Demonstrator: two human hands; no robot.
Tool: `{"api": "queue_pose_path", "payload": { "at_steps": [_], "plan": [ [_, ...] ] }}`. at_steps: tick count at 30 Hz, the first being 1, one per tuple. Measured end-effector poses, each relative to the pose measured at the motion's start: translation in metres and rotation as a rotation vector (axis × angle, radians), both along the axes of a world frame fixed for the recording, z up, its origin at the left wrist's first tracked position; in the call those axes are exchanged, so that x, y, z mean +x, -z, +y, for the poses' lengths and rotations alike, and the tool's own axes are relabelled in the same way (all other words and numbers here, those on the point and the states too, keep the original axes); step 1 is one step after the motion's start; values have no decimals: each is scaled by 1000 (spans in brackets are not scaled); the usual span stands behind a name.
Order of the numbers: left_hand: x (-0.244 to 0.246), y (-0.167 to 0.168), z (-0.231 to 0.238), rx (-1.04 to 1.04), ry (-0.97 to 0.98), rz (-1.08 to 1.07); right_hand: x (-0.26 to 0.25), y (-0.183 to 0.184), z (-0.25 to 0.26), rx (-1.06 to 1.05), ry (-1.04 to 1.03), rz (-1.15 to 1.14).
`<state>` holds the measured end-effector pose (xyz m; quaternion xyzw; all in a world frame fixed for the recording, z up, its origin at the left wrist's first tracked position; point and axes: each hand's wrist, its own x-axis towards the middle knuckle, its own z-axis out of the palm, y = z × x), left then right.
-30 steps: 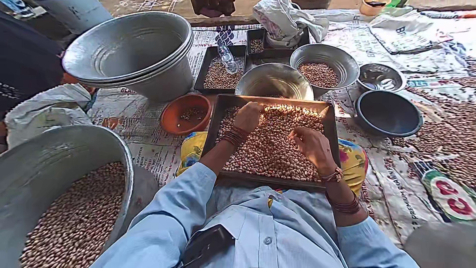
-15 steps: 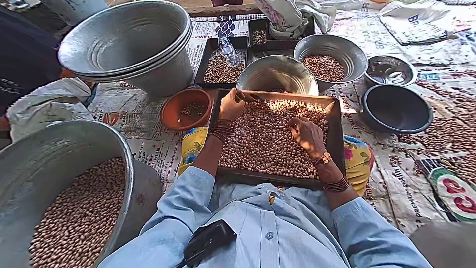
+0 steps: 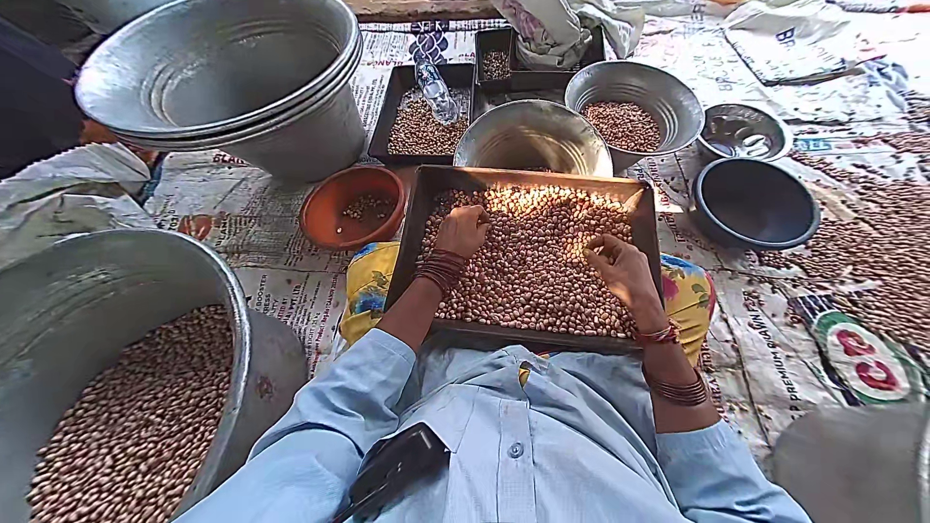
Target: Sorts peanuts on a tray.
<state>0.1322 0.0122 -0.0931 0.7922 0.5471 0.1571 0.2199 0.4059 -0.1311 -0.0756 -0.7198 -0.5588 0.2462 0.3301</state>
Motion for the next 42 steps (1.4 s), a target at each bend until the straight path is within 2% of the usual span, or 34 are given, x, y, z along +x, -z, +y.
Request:
{"api": "queue_pose_path", "payload": {
  "at_steps": [2,6,8,11,14,19,22,24,27,30,32,35,39,42],
  "plan": [
    [-4,-5,0,-100,-46,-207,-9,5,-13,8,-59,-173],
    [0,-9,-9,-381,2,-650,-19,5,-30,-84,-77,-252],
    [14,-14,-27,-440,116,-588,-21,9,-31,-122,-78,-256],
    [46,-21,-54,-351,302,-289,-19,12,-30,-165,-71,-253],
    [71,-22,-78,-181,385,-119,-17,10,-30,-154,-56,-234],
    [91,-16,-95,-175,471,116,-5,2,-17,-13,-71,-275],
    [88,-19,-97,-207,443,71,-8,-9,3,56,-110,-362],
    [80,-17,-90,-300,394,-101,-12,-13,16,100,-175,-404],
    [65,-11,-83,-530,313,-405,-18,-10,28,121,-249,-438],
    [66,-21,-107,-809,400,-493,-20,-3,35,36,-237,-436],
    [72,-17,-115,-982,487,-470,-18,2,42,-14,-206,-438],
    [73,-6,-96,-969,379,-447,-14,2,38,-47,-189,-365],
    [47,-2,-45,-824,-4,-642,8,1,4,23,-113,-125],
    [11,1,-22,-689,-205,-777,28,0,-15,34,-13,158]
  ]
}}
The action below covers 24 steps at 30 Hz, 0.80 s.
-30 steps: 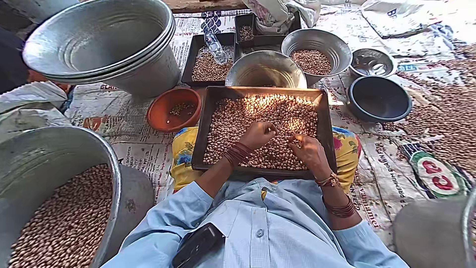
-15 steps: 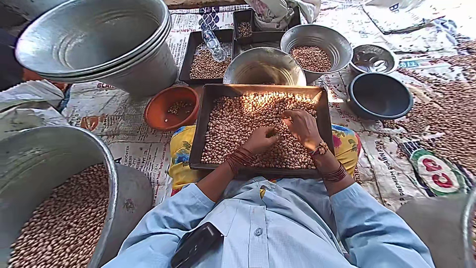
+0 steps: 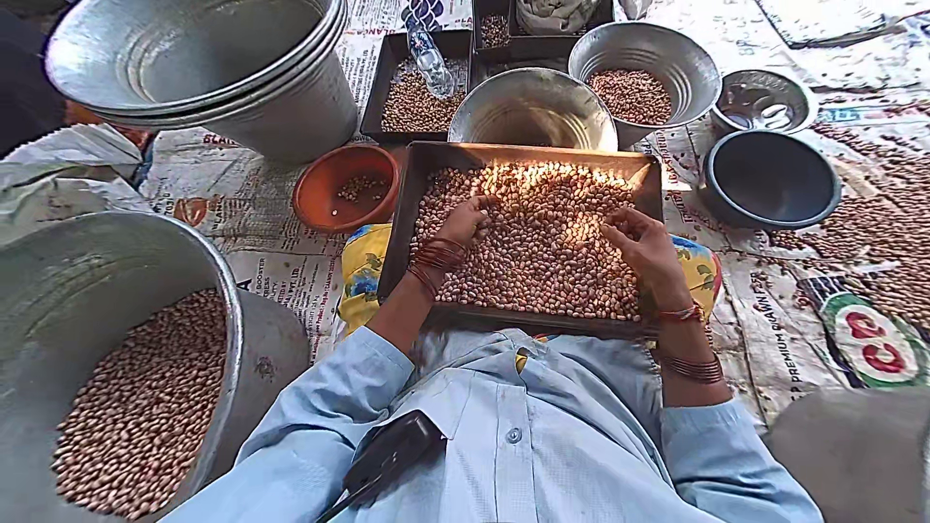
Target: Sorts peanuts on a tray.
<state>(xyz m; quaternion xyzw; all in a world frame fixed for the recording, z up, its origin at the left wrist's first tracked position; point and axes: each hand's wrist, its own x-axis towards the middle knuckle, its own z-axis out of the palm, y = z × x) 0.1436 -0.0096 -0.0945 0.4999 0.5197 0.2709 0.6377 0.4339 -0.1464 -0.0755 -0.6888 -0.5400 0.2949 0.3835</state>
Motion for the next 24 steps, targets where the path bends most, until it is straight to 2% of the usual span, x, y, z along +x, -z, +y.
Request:
{"api": "queue_pose_path", "payload": {
  "at_steps": [2,4,6,8,10,12,15,19,21,24],
  "plan": [
    [-21,1,0,80,-101,31,7,2,-9,36,5,253],
    [-28,-11,-20,178,-124,141,4,1,-21,27,14,327],
    [-22,-30,-53,270,-4,259,-7,-1,-30,-44,-21,149],
    [-15,-30,-68,403,220,352,-25,-1,-32,-85,-122,-79],
    [-5,-27,-76,499,362,498,-44,8,-29,-50,-188,-263],
    [2,-19,-79,582,434,651,-58,10,-25,-58,-213,-384],
    [6,-15,-81,604,502,740,-68,12,-20,-47,-219,-512],
    [12,-6,-83,619,569,774,-74,11,-17,-141,-256,-582],
    [11,-6,-81,622,536,720,-77,9,-17,-189,-259,-599],
    [-9,-23,-76,458,341,346,-78,8,-19,-200,-257,-602]
  ]
}}
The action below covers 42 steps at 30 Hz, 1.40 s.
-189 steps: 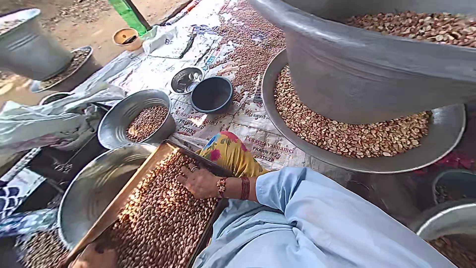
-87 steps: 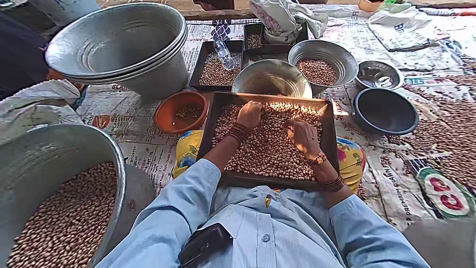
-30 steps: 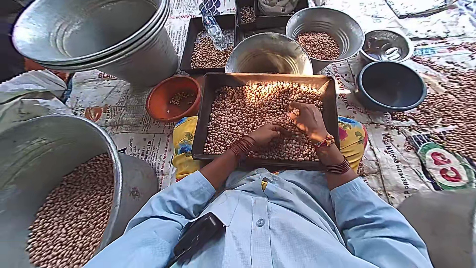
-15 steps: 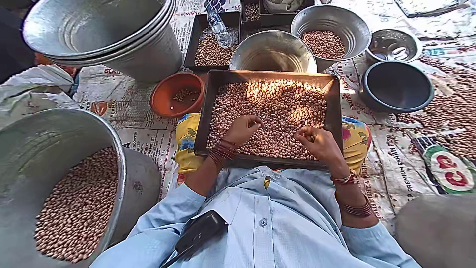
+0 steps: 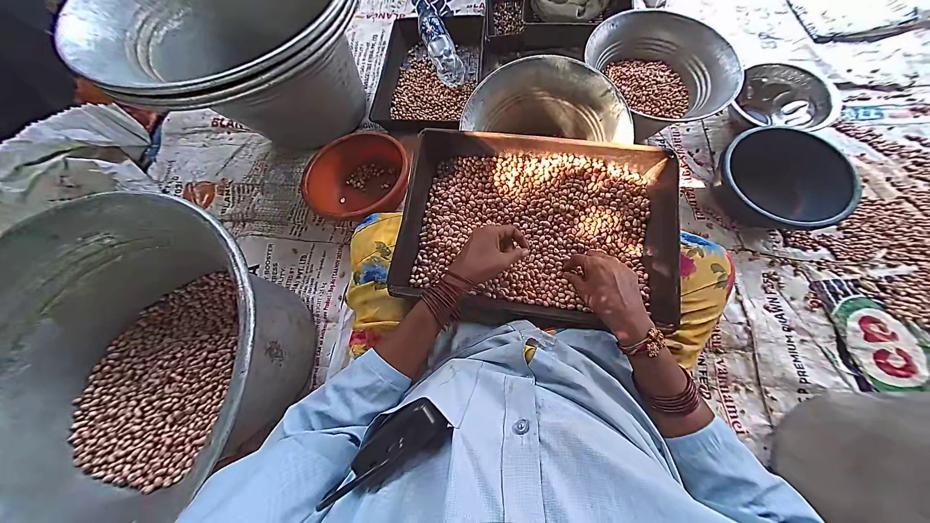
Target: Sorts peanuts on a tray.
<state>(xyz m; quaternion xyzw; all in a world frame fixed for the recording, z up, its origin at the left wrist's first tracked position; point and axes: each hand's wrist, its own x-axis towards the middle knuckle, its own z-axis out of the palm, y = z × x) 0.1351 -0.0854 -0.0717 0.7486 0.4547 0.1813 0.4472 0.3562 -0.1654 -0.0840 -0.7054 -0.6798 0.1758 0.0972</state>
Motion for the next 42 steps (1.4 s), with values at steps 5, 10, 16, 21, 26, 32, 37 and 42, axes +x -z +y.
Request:
{"api": "queue_pose_path", "payload": {
  "at_steps": [5,10,16,21,26,32,37,42],
  "plan": [
    [-29,-2,-4,-259,8,-245,11,2,2,-33,47,197],
    [-9,6,0,-380,178,18,19,4,-2,91,166,762],
    [-29,1,-2,125,-20,131,20,-7,-19,17,30,421],
    [-11,20,-9,298,231,326,1,-16,-25,9,-95,208],
    [-6,23,-10,296,273,428,-16,-14,-23,-60,-167,82],
    [-15,18,-8,-35,152,74,-18,-16,-17,-202,-137,72],
    [-7,13,-11,-404,198,-90,-17,-25,-10,-180,-196,111],
    [11,19,-11,-449,397,-153,-46,-42,-7,118,-325,221]
  ]
}}
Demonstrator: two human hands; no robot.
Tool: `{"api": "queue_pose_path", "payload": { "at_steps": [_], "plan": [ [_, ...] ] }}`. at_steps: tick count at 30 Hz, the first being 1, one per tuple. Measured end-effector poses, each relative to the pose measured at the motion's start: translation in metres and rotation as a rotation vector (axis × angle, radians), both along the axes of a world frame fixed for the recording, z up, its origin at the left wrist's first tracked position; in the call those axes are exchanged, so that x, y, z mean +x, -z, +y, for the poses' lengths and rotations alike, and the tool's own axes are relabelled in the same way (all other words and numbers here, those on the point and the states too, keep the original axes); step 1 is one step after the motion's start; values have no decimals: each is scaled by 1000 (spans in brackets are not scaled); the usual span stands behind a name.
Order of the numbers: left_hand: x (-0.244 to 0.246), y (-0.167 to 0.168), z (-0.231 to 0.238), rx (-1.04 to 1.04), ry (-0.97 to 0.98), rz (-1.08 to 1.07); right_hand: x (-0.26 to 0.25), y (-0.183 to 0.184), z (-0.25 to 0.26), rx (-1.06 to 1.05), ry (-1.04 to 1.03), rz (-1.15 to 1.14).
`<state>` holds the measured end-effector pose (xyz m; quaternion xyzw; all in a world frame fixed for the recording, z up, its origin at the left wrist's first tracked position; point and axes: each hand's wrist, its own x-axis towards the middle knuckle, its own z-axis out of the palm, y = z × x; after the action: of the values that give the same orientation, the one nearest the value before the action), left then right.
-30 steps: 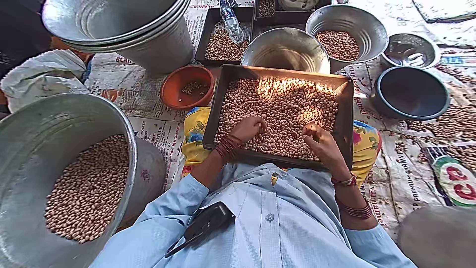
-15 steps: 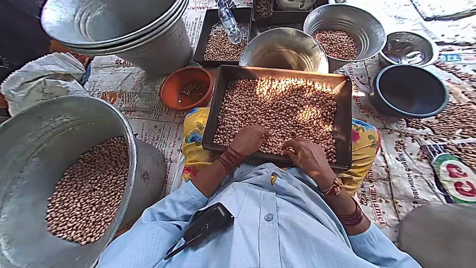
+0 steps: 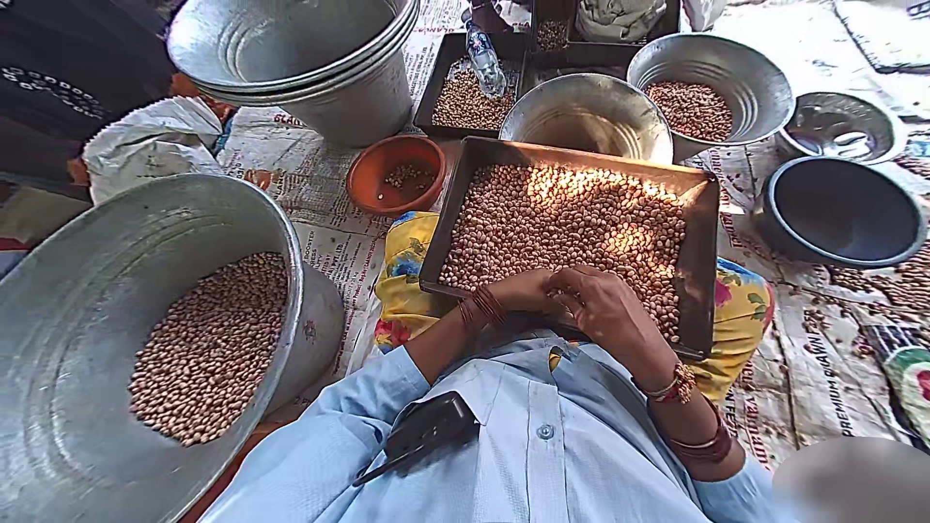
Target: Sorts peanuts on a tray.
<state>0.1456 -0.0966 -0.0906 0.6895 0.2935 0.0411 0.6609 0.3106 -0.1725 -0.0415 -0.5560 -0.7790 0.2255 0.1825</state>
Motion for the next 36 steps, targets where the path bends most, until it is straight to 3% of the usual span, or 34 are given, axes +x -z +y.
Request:
{"api": "queue_pose_path", "payload": {
  "at_steps": [4,7,10,12,15,17,21,23,26,31,33,36],
  "plan": [
    [-23,-17,15,-15,-110,8,10,5,4,121,11,63],
    [-72,-41,49,385,-355,154,49,15,3,61,102,50],
    [-110,-71,72,830,-697,516,81,-1,-2,-163,324,-156],
    [-118,-78,73,992,-799,579,96,-8,0,-268,446,-279],
    [-110,-79,52,805,-613,605,110,-10,-2,-367,501,-322],
    [-98,-70,43,585,-411,781,108,-12,-1,-483,473,-366],
    [-48,-45,17,492,-201,1035,83,1,5,-619,400,-521],
    [-21,-35,9,480,-180,982,64,5,11,-635,372,-557],
    [10,-27,4,445,-183,728,39,16,23,-542,352,-385],
    [16,-25,18,476,-414,101,42,40,46,-14,177,128],
    [-4,-37,28,677,-612,101,55,31,64,94,114,116],
    [-53,-32,61,963,-868,341,72,17,95,138,136,-63]
  ]
}}
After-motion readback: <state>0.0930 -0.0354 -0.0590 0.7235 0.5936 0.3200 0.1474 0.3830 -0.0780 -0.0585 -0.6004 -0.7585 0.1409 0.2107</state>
